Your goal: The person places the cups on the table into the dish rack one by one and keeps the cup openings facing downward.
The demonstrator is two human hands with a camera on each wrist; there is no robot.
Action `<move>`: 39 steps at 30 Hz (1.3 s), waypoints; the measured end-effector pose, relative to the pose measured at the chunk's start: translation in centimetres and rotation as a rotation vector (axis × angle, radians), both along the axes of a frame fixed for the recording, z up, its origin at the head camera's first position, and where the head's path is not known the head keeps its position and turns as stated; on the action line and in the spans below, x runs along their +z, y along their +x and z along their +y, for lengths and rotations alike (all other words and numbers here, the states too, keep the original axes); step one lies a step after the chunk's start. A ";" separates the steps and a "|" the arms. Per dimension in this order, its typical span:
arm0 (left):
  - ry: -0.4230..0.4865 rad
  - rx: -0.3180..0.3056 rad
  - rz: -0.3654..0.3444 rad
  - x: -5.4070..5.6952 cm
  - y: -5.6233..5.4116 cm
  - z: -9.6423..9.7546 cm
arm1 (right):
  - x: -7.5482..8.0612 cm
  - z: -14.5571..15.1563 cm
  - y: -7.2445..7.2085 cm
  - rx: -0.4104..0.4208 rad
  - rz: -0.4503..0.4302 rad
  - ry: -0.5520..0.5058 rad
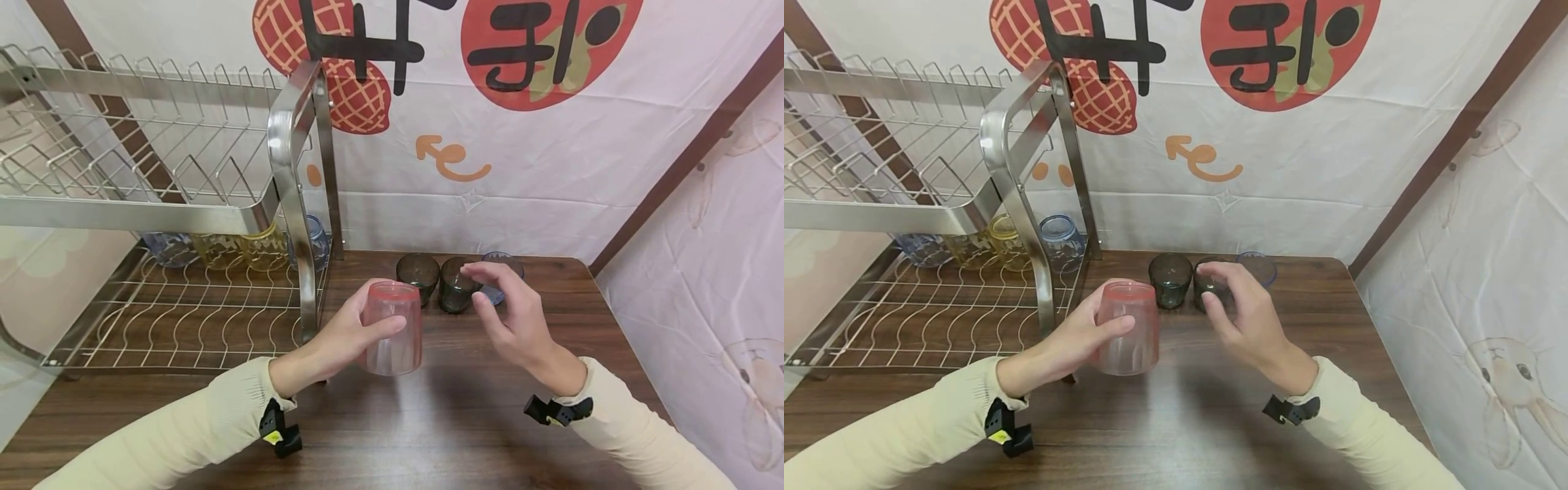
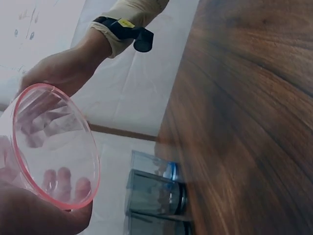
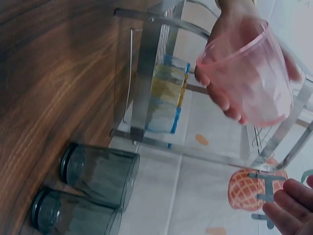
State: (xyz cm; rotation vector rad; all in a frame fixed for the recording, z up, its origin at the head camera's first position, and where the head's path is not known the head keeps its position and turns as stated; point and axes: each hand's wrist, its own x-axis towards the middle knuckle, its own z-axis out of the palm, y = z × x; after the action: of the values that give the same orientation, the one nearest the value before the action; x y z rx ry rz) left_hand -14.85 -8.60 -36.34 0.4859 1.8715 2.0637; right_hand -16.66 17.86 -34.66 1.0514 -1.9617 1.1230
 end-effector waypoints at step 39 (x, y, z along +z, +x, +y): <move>-0.081 -0.074 0.442 0.2 0.2 -2.3 | -0.3 5.7 -5.6 -0.386 -0.484 0.034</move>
State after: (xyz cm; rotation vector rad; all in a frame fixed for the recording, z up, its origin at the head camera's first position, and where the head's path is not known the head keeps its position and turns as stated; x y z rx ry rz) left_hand -14.66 -10.91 -36.13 1.0432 2.1229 1.9368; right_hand -22.25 23.60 -34.98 0.3995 -2.4296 1.1985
